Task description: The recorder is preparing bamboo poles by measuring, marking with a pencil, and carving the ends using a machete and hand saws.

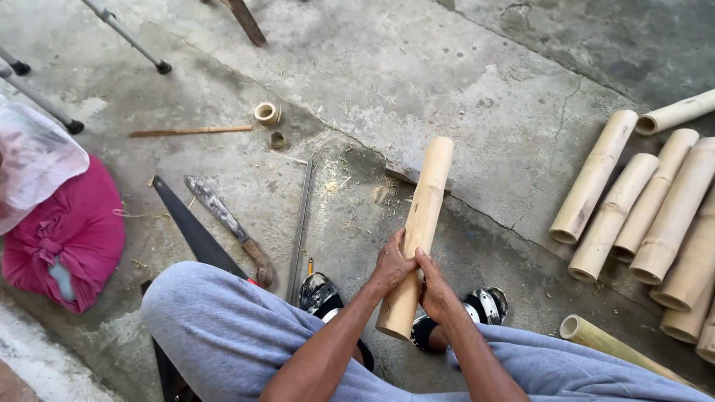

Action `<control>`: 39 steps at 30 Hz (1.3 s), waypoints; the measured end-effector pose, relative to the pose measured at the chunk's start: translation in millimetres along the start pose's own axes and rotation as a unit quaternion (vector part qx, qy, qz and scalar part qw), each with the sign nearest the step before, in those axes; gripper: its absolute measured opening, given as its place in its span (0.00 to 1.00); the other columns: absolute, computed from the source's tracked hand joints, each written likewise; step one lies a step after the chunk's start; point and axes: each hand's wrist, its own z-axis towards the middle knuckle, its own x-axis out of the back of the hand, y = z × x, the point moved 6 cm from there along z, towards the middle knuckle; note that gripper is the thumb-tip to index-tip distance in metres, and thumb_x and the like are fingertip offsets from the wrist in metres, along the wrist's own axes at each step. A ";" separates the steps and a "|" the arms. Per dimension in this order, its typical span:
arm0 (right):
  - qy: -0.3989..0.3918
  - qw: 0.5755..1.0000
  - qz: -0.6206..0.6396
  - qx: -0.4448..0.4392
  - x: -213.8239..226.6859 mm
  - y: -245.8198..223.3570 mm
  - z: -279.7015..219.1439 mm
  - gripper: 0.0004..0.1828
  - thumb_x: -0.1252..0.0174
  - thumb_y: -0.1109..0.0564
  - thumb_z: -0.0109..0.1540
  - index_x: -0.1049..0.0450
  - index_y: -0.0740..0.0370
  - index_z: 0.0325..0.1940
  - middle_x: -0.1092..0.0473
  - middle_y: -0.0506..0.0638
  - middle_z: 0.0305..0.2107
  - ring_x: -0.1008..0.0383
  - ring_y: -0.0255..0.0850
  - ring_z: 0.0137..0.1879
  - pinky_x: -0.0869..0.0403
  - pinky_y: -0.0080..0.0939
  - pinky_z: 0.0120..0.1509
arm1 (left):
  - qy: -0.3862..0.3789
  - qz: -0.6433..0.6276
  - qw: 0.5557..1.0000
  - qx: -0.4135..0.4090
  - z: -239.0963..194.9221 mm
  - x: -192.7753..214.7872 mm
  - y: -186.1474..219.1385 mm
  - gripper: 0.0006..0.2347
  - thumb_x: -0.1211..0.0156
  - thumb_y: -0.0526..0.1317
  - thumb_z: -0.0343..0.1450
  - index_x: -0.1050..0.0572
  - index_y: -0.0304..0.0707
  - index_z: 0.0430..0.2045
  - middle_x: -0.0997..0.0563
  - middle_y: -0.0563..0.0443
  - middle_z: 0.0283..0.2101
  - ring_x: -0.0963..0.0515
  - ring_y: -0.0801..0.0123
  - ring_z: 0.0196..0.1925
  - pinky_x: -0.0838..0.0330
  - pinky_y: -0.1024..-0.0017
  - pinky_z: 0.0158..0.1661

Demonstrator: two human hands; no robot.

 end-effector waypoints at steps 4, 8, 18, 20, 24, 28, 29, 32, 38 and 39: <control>0.005 0.999 0.007 -0.049 20.5 36.3 25.2 0.48 0.47 0.29 0.59 0.50 0.53 0.75 0.39 0.59 0.61 0.39 0.52 0.67 0.36 0.58 0.70 | 0.000 0.006 0.999 0.031 2.2 -12.1 -52.2 0.41 0.27 0.50 0.60 0.40 0.29 0.67 0.23 0.32 0.57 0.21 0.55 0.56 0.25 0.61 0.55; 0.000 0.998 0.002 -0.059 17.7 44.6 22.8 0.46 0.48 0.30 0.60 0.46 0.57 0.74 0.36 0.61 0.58 0.35 0.52 0.62 0.33 0.55 0.66 | -0.013 -0.028 0.992 0.119 -11.5 2.9 -37.9 0.43 0.28 0.49 0.57 0.42 0.31 0.67 0.23 0.33 0.56 0.17 0.55 0.49 0.20 0.62 0.48; 0.027 0.998 -0.007 -0.050 15.8 34.6 23.6 0.42 0.51 0.32 0.62 0.46 0.59 0.72 0.34 0.62 0.55 0.33 0.53 0.61 0.33 0.59 0.67 | -0.065 -0.016 0.985 0.157 -22.1 10.4 -42.5 0.33 0.40 0.51 0.70 0.39 0.31 0.67 0.22 0.34 0.53 0.15 0.57 0.47 0.20 0.61 0.48; 0.039 0.998 -0.028 -0.043 9.1 14.9 13.6 0.42 0.50 0.34 0.62 0.47 0.59 0.72 0.35 0.61 0.56 0.34 0.53 0.62 0.33 0.60 0.67 | -0.086 -0.001 0.985 0.147 -28.8 14.8 -23.2 0.31 0.43 0.52 0.72 0.37 0.30 0.67 0.19 0.35 0.50 0.15 0.59 0.46 0.20 0.60 0.48; 0.075 0.994 -0.057 -0.058 -6.6 -32.1 -14.2 0.43 0.57 0.31 0.63 0.49 0.63 0.73 0.34 0.69 0.55 0.27 0.57 0.58 0.24 0.61 0.57 | -0.125 -0.032 0.983 0.129 -35.8 23.5 32.9 0.32 0.50 0.58 0.72 0.36 0.34 0.66 0.17 0.38 0.40 0.14 0.64 0.34 0.17 0.60 0.37; 0.045 0.998 -0.050 -0.021 0.2 -61.5 -22.8 0.46 0.63 0.26 0.65 0.43 0.67 0.71 0.31 0.71 0.50 0.22 0.52 0.48 0.19 0.50 0.44 | -0.130 -0.078 0.980 0.130 -42.7 33.7 85.9 0.34 0.51 0.60 0.71 0.40 0.33 0.67 0.20 0.42 0.23 0.25 0.69 0.14 0.29 0.69 0.13; 0.043 0.998 -0.050 -0.021 -0.2 -62.7 -24.6 0.46 0.63 0.26 0.65 0.43 0.67 0.71 0.31 0.71 0.50 0.22 0.52 0.48 0.19 0.50 0.44 | -0.128 -0.077 0.980 0.130 -44.9 34.2 89.8 0.34 0.51 0.60 0.71 0.40 0.33 0.67 0.20 0.42 0.23 0.25 0.69 0.14 0.29 0.69 0.13; 0.025 0.999 -0.026 0.016 -2.4 -71.3 -30.2 0.45 0.64 0.26 0.64 0.39 0.65 0.69 0.28 0.66 0.44 0.22 0.48 0.41 0.19 0.46 0.38 | -0.134 -0.113 0.979 0.102 -49.7 32.5 104.5 0.34 0.51 0.61 0.72 0.36 0.30 0.65 0.24 0.49 0.17 0.28 0.76 0.09 0.34 0.77 0.07; 0.046 0.999 -0.013 0.021 1.2 -67.7 -33.8 0.43 0.63 0.27 0.64 0.38 0.64 0.67 0.28 0.64 0.42 0.21 0.46 0.39 0.19 0.45 0.37 | -0.120 -0.112 0.982 0.093 -51.5 30.1 93.1 0.28 0.52 0.55 0.75 0.34 0.30 0.64 0.24 0.48 0.18 0.28 0.76 0.10 0.33 0.76 0.09; 0.042 0.999 -0.004 0.027 0.9 -68.1 -33.1 0.42 0.63 0.28 0.65 0.38 0.65 0.66 0.27 0.63 0.42 0.21 0.45 0.39 0.19 0.45 0.38 | -0.118 -0.123 0.982 0.085 -51.7 30.9 94.7 0.27 0.53 0.53 0.76 0.33 0.30 0.63 0.24 0.49 0.19 0.29 0.76 0.10 0.33 0.76 0.09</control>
